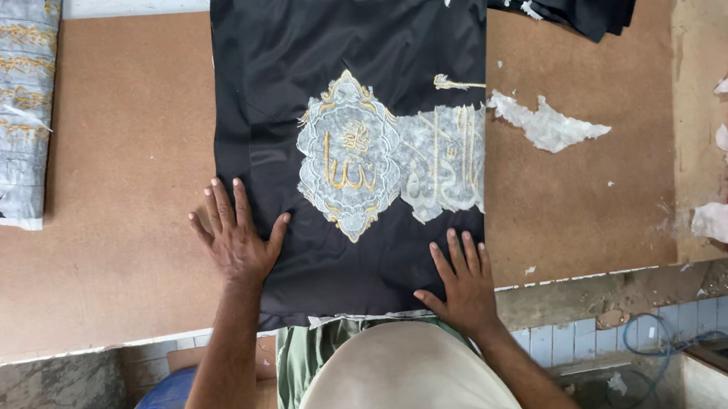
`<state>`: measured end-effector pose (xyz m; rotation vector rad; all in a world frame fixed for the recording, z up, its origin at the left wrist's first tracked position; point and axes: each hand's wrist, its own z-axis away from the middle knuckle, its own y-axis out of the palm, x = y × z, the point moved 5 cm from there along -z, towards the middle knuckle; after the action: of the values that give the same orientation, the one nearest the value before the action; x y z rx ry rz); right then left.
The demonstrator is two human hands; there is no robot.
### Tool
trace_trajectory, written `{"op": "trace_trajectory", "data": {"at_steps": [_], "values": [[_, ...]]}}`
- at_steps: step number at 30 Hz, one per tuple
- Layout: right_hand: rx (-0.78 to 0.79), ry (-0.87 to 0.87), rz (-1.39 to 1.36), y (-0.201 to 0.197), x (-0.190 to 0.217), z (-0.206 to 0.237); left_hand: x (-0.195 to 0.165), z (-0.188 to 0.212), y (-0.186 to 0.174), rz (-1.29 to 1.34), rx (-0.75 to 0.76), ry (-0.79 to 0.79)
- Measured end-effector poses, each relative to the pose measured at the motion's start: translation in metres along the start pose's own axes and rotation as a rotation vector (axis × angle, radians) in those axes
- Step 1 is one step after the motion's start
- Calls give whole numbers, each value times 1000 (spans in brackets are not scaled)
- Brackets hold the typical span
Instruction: The person removes a white protective film from the surface of black embroidered fabric pieces. They peel the film off by hand, smooth the fabric, and place the removed film into a red basket. The process is repeated for multiple fabric pieces.
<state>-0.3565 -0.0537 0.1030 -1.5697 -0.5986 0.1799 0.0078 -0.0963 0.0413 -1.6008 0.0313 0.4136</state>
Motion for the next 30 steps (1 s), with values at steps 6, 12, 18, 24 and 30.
{"op": "trace_trajectory", "data": {"at_steps": [6, 12, 18, 24, 30], "values": [[-199, 214, -185, -24, 8, -26, 22, 31, -10, -55, -13, 116], [-235, 334, -129, 25, 7, -94, 24, 72, -21, 115, 65, 299], [-769, 1044, 36, -58, -96, -26, 30, 76, -34, 71, 67, 317], [-373, 508, 90, -59, -43, -29, 29, 75, -31, 88, 78, 329], [-409, 589, 32, -35, -49, -49, 29, 75, -16, 56, 112, 344]]}}
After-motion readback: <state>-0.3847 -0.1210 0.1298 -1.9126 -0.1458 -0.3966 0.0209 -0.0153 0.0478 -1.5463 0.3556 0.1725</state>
